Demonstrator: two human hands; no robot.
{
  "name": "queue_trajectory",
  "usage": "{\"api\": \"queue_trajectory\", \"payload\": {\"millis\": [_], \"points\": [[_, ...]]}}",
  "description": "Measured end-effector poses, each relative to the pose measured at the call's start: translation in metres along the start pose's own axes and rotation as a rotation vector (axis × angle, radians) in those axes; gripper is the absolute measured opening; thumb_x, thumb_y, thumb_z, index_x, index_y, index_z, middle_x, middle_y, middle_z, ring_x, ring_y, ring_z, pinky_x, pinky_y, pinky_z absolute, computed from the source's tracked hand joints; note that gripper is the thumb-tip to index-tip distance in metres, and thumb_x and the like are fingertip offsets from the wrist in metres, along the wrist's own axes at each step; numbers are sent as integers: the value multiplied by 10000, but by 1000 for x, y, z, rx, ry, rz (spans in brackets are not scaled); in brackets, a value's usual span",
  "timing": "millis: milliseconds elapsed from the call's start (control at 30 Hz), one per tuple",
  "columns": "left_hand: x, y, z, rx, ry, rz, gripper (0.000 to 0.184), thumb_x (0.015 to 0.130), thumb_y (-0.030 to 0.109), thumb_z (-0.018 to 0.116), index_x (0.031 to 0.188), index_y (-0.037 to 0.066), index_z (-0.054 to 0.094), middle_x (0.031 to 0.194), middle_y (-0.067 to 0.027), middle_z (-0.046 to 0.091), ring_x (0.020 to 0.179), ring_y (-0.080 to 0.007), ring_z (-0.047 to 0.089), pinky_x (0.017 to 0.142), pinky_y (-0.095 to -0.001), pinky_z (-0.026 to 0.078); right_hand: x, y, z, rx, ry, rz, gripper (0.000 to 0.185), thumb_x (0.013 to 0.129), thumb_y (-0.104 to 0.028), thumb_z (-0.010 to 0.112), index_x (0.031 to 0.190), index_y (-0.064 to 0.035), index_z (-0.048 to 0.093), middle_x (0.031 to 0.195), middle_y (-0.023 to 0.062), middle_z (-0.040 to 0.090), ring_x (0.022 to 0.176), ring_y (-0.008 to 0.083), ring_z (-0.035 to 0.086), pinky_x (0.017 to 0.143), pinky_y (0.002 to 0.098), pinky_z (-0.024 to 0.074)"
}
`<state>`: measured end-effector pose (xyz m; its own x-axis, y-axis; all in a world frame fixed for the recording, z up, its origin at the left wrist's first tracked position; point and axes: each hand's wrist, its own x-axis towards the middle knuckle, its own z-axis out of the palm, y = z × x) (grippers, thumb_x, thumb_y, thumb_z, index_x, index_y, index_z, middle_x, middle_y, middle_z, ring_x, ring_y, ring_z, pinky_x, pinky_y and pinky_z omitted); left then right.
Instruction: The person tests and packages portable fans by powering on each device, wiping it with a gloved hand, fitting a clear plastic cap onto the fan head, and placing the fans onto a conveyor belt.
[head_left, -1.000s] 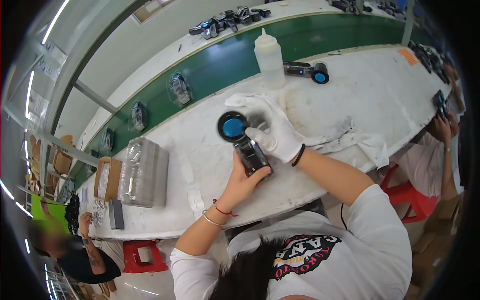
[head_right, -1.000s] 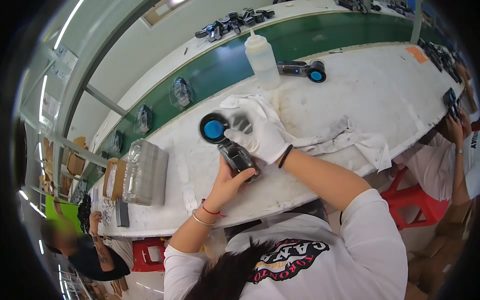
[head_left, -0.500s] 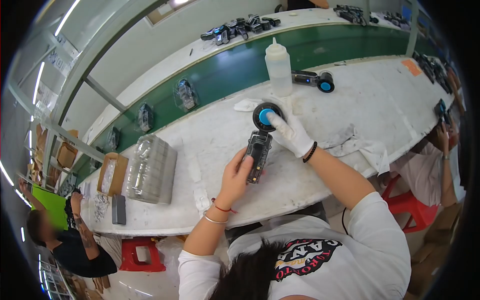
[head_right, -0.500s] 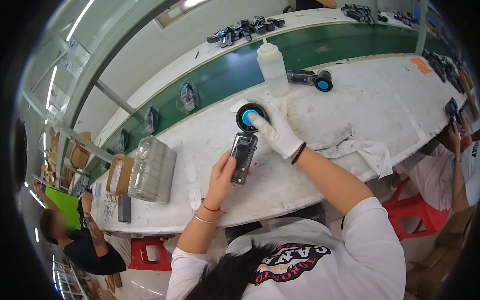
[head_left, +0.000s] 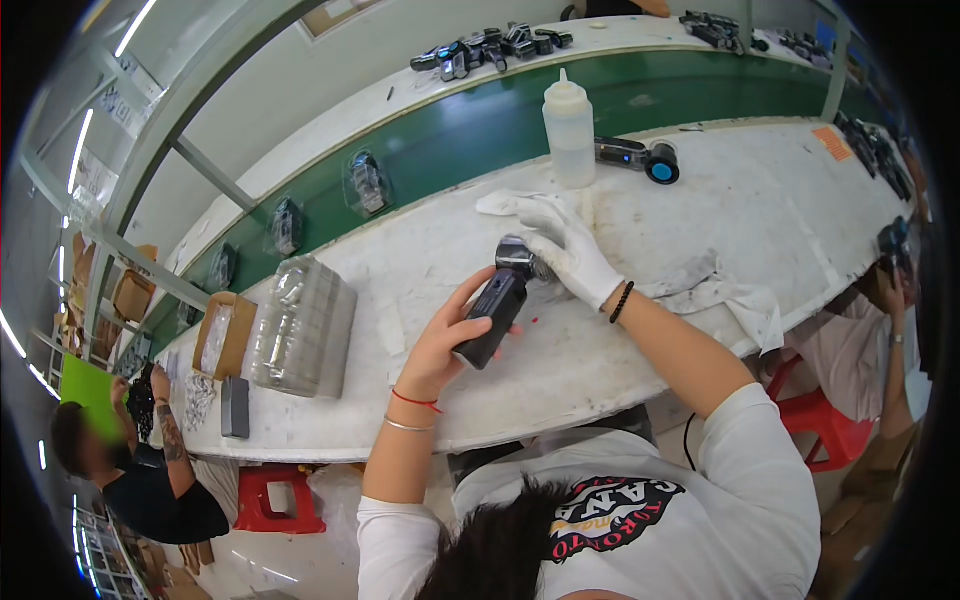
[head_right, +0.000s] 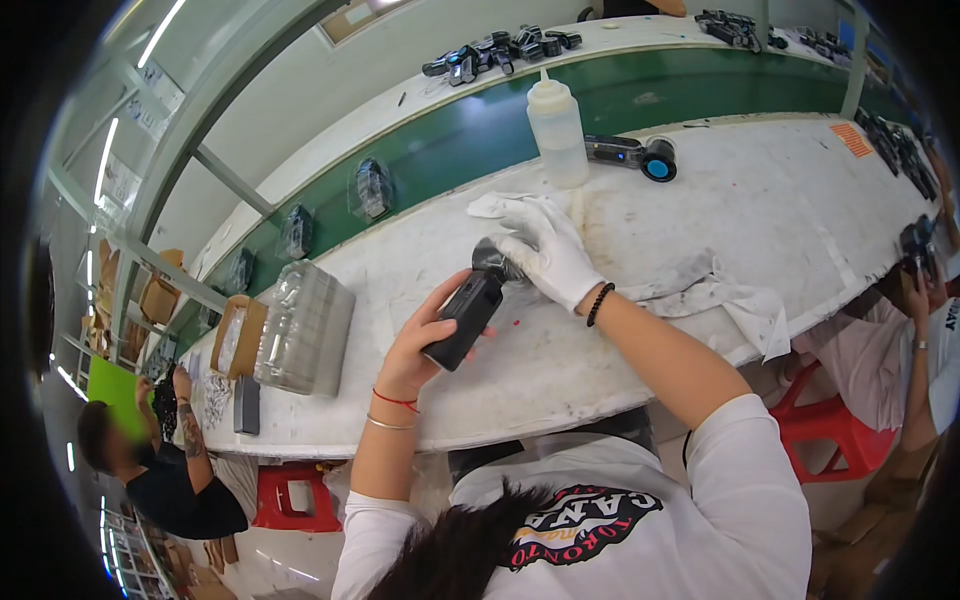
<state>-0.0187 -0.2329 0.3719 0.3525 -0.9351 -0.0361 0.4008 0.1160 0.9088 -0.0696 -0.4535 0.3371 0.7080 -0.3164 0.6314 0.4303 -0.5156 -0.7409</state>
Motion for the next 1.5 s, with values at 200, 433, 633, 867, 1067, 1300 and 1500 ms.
{"api": "queue_trajectory", "payload": {"millis": [200, 433, 633, 867, 1067, 1300, 1500], "points": [[6, -10, 5, 1643, 165, 578, 632, 614, -7, 634, 1204, 217, 600, 1384, -88, 446, 882, -300, 519, 808, -365, 475, 8, -21, -13, -169, -126, -145, 440, 772, -196, 692, 1188, -104, 580, 1189, 88, 547, 1137, 246, 496, 952, 342, 436], [-22, -7, -2, 1636, 428, 418, 613, 669, 22, 609, 1249, 216, 573, 1346, -185, 456, 986, -367, 547, 883, -404, 451, -9, -17, -8, -62, -117, -7, 481, 792, -255, 692, 1215, -78, 545, 1231, 67, 512, 1102, 228, 517, 904, 339, 495], [-50, -9, -31, 1877, 542, 277, 445, 829, 257, 637, 1244, 111, 571, 1318, -266, 459, 1123, -438, 490, 951, -465, 397, -16, -12, -7, -181, -456, 138, 379, 840, -301, 636, 1086, -14, 606, 986, 163, 627, 927, 222, 623, 807, 331, 501], [-109, 84, -68, 2054, 1166, -24, 289, 866, 226, 559, 1095, 60, 617, 1087, -208, 608, 988, -386, 582, 793, -446, 473, -18, -13, -11, -232, -442, 42, 439, 839, -402, 600, 1084, -37, 615, 951, 169, 668, 916, 298, 630, 841, 376, 472], [-124, 103, -92, 2009, 1057, -321, 138, 813, 191, 570, 855, 84, 647, 853, -174, 659, 829, -383, 624, 717, -461, 494, -18, -17, -12, -300, -483, 54, 310, 839, -236, 634, 1071, -31, 619, 957, 145, 619, 895, 236, 619, 801, 321, 500], [-110, 127, -84, 2245, 857, -457, 192, 725, 238, 662, 744, 48, 639, 739, -176, 641, 742, -382, 624, 661, -448, 499, -14, -21, -13, -247, -502, 134, 352, 822, -275, 618, 1070, -25, 631, 970, 166, 648, 904, 267, 626, 826, 339, 490], [-91, 153, -53, 2258, 1077, 94, 312, 769, 233, 670, 595, 35, 503, 613, -134, 542, 609, -355, 538, 574, -427, 399, -16, -15, -11, -225, -515, 139, 323, 821, -208, 632, 1080, -16, 617, 984, 162, 642, 918, 243, 637, 827, 314, 504]]}}
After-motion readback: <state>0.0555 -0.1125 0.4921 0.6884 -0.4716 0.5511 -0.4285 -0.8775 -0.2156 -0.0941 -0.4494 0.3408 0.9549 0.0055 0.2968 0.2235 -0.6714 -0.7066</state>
